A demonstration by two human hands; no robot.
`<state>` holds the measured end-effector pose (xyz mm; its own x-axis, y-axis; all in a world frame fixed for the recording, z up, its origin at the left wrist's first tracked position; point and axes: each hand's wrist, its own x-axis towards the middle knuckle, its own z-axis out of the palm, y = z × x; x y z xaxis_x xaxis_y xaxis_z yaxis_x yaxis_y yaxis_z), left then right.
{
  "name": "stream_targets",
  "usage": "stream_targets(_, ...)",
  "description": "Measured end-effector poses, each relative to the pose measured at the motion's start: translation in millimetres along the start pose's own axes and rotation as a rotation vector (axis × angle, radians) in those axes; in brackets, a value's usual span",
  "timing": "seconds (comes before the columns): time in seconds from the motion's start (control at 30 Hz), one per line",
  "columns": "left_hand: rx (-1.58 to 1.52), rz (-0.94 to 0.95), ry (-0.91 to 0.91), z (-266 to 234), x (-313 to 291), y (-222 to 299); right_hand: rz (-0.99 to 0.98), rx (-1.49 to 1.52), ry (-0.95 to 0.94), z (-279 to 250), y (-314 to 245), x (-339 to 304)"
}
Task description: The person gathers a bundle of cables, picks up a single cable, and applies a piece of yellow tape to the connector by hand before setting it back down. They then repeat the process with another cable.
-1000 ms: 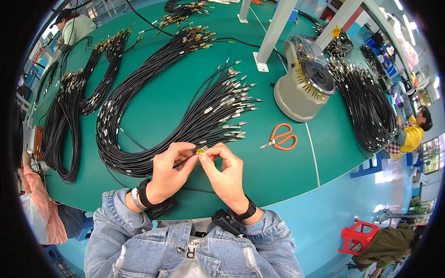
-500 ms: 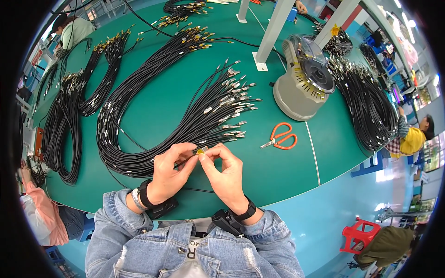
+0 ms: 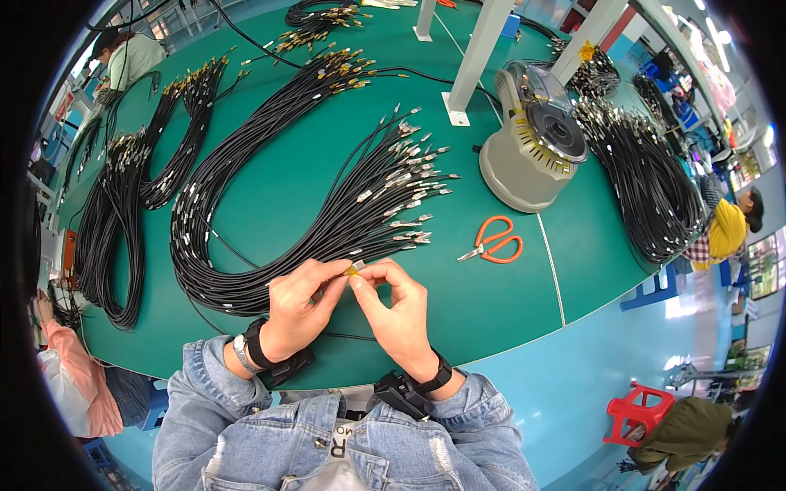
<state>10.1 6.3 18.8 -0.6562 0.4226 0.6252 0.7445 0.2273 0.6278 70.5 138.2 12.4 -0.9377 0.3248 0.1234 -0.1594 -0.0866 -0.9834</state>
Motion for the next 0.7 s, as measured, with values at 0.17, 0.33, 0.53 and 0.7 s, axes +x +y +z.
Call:
stream_targets(0.17,-0.229,-0.222,-0.078,-4,0,0,0.043,0.007,-0.006,-4,1,-2)
stream_targets(0.33,-0.678,-0.460,-0.118,-2,-1,-4,0.111,0.078,-0.042,-5,0,-1)
stream_targets(0.53,-0.826,-0.680,-0.238,-10,6,-6,0.160,0.079,-0.054,-9,6,0)
stream_targets(0.7,-0.861,-0.824,-0.295,-13,8,-9,0.192,0.098,-0.005,-4,2,-2)
